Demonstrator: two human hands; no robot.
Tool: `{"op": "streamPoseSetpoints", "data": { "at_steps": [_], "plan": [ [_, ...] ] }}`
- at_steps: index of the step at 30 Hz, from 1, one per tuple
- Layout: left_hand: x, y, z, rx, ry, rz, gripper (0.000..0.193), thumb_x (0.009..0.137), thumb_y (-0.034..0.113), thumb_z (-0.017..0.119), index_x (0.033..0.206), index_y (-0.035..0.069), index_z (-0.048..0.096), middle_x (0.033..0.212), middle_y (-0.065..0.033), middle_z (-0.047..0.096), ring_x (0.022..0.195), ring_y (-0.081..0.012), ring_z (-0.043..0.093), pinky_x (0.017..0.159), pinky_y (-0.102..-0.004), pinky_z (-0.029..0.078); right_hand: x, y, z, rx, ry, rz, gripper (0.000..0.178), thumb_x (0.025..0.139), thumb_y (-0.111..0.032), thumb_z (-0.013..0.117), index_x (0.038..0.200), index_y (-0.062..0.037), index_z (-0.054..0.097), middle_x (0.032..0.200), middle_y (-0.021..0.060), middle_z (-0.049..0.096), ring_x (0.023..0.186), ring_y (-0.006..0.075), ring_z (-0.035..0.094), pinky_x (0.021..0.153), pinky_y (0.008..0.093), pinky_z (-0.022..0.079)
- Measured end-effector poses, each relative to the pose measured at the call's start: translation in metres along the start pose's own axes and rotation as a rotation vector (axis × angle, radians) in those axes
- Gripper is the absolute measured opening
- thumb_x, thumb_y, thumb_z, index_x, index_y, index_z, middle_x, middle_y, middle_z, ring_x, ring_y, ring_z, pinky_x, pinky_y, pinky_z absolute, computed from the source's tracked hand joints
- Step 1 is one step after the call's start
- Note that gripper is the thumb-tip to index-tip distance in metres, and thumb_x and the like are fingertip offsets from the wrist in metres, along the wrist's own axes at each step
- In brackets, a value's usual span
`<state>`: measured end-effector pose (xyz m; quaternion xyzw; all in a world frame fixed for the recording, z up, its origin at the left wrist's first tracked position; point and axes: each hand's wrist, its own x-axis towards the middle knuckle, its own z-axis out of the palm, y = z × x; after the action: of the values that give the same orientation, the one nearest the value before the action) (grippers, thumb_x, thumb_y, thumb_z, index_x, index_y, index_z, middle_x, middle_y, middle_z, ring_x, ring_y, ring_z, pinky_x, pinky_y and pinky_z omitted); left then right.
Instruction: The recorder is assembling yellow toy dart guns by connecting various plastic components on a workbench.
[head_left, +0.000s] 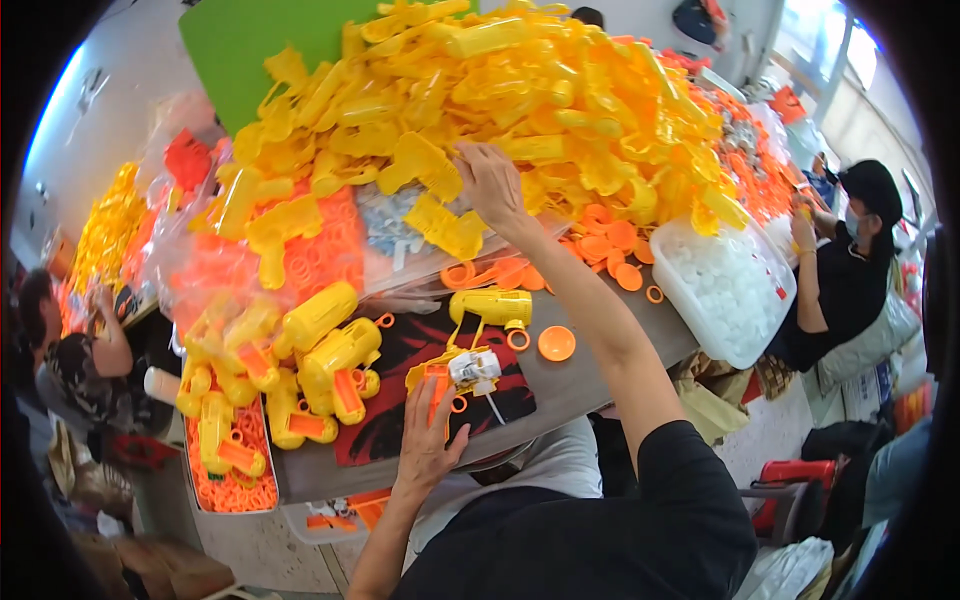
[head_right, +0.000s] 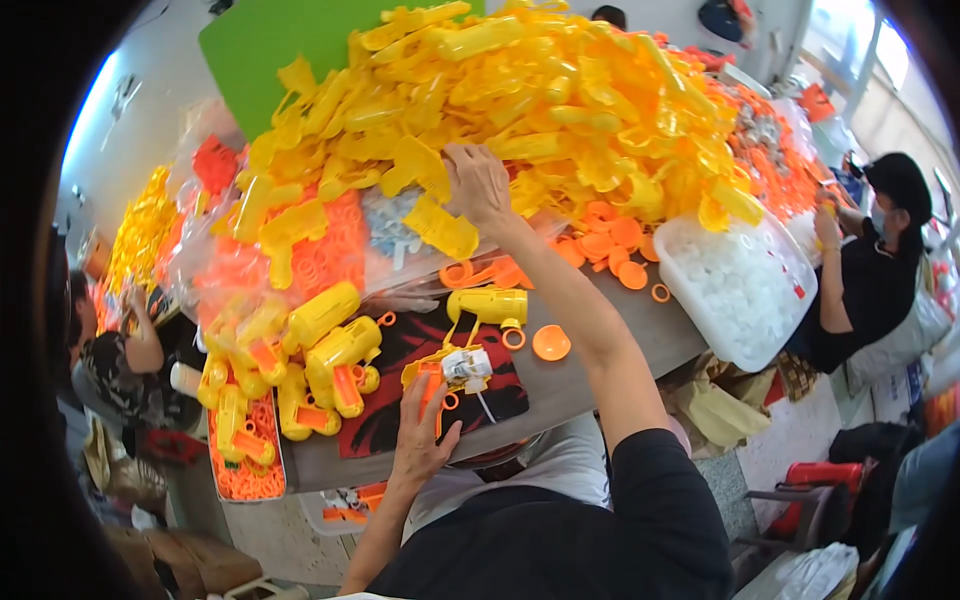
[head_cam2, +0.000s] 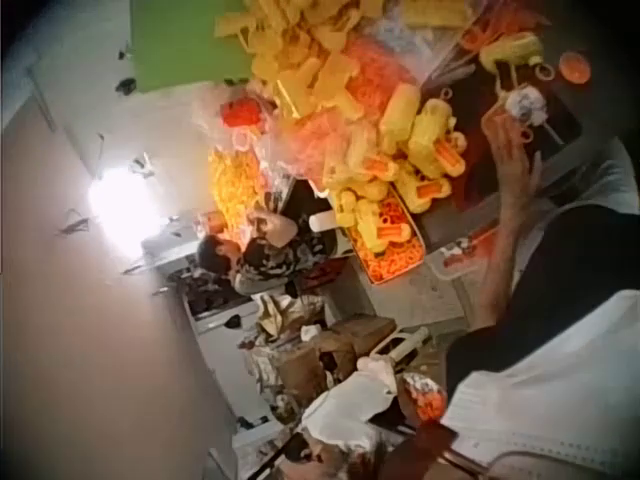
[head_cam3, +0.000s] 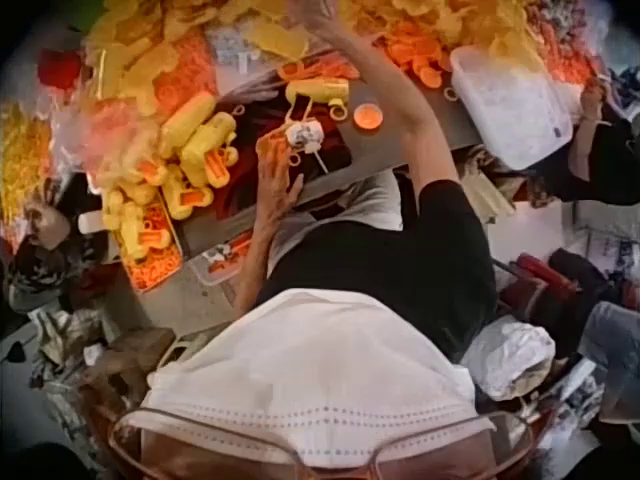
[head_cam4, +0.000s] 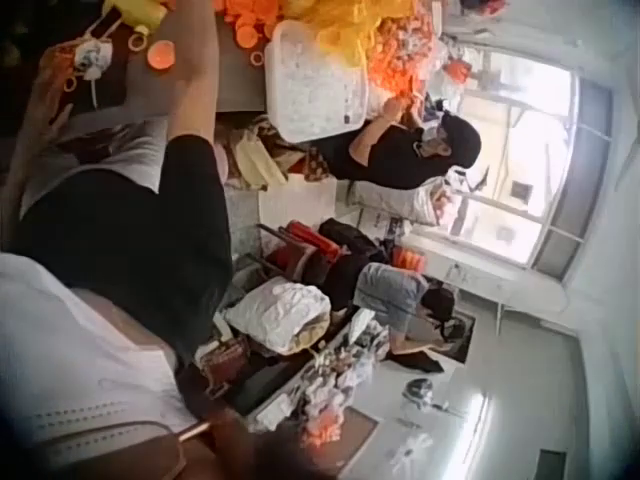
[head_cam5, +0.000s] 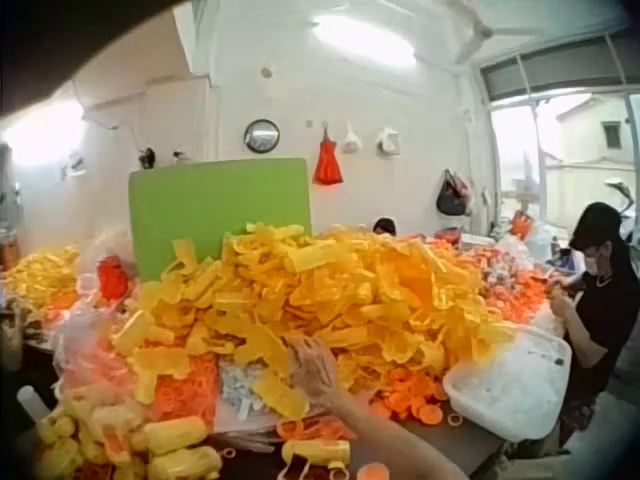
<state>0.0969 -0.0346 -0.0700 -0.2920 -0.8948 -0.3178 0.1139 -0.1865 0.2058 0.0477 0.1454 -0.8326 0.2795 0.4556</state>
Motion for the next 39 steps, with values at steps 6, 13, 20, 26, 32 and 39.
{"op": "streamPoseSetpoints", "data": {
  "at_steps": [6, 13, 20, 26, 32, 39],
  "plan": [
    [0.006, 0.007, -0.002, 0.005, -0.020, -0.012, 0.071, 0.079, 0.010, 0.077, 0.143, 0.007, 0.047, 0.155, -0.0214, 0.032, 0.143, -0.0424, 0.032, 0.117, -0.0493, 0.031, 0.022, 0.063, -0.093, -0.337, 0.407, 0.082, 0.031, 0.083, -0.005, 0.068, 0.113, -0.0086, 0.062, 0.111, 0.0138, 0.061, 0.109, 0.0346, 0.056, 0.091, 0.0469, 0.044],
    [0.004, 0.006, 0.000, 0.025, -0.020, -0.024, 0.072, 0.080, 0.013, 0.076, 0.145, 0.007, 0.046, 0.154, -0.0217, 0.034, 0.143, -0.0428, 0.033, 0.116, -0.0511, 0.031, 0.028, 0.141, -0.176, -0.503, 0.582, 0.366, 0.035, 0.077, -0.002, 0.065, 0.111, -0.0101, 0.060, 0.114, 0.0109, 0.060, 0.114, 0.0312, 0.053, 0.095, 0.0473, 0.042],
    [0.005, 0.007, -0.001, 0.042, -0.040, -0.018, 0.065, 0.083, 0.009, 0.070, 0.143, 0.004, 0.046, 0.155, -0.0241, 0.030, 0.142, -0.0435, 0.033, 0.117, -0.0489, 0.031, -0.017, 0.193, -0.241, -0.595, 0.567, 0.433, 0.022, 0.085, -0.021, 0.070, 0.104, -0.0115, 0.068, 0.113, 0.0091, 0.065, 0.111, 0.0304, 0.056, 0.093, 0.0455, 0.043],
    [0.003, 0.009, 0.001, 0.068, -0.038, -0.005, 0.066, 0.083, 0.009, 0.070, 0.145, 0.005, 0.045, 0.156, -0.0235, 0.030, 0.143, -0.0430, 0.033, 0.117, -0.0487, 0.030, 0.020, 0.182, -0.219, -0.979, 0.225, 0.197, 0.037, 0.085, -0.043, 0.069, 0.102, -0.0108, 0.074, 0.103, 0.0064, 0.071, 0.111, 0.0253, 0.059, 0.105, 0.0474, 0.031],
    [0.005, 0.013, -0.001, 0.070, -0.047, -0.017, 0.065, 0.084, 0.007, 0.068, 0.145, 0.004, 0.045, 0.156, -0.0224, 0.030, 0.144, -0.0414, 0.031, 0.118, -0.0481, 0.029, 0.068, 0.181, -0.248, -0.848, 0.241, 0.216, 0.027, 0.086, -0.031, 0.061, 0.084, -0.0091, 0.077, 0.090, 0.0117, 0.073, 0.089, 0.0277, 0.068, 0.093, 0.0469, 0.043],
    [0.009, 0.010, 0.000, 0.022, -0.050, -0.009, 0.056, 0.088, 0.003, 0.058, 0.143, 0.001, 0.047, 0.156, -0.0220, 0.030, 0.145, -0.0414, 0.031, 0.119, -0.0477, 0.027, 0.100, 0.231, -0.304, -0.020, 0.639, 0.488, 0.030, 0.089, -0.031, 0.062, 0.087, -0.0033, 0.075, 0.091, 0.0119, 0.074, 0.082, 0.0247, 0.069, 0.078, 0.0412, 0.053]
  ]
}}
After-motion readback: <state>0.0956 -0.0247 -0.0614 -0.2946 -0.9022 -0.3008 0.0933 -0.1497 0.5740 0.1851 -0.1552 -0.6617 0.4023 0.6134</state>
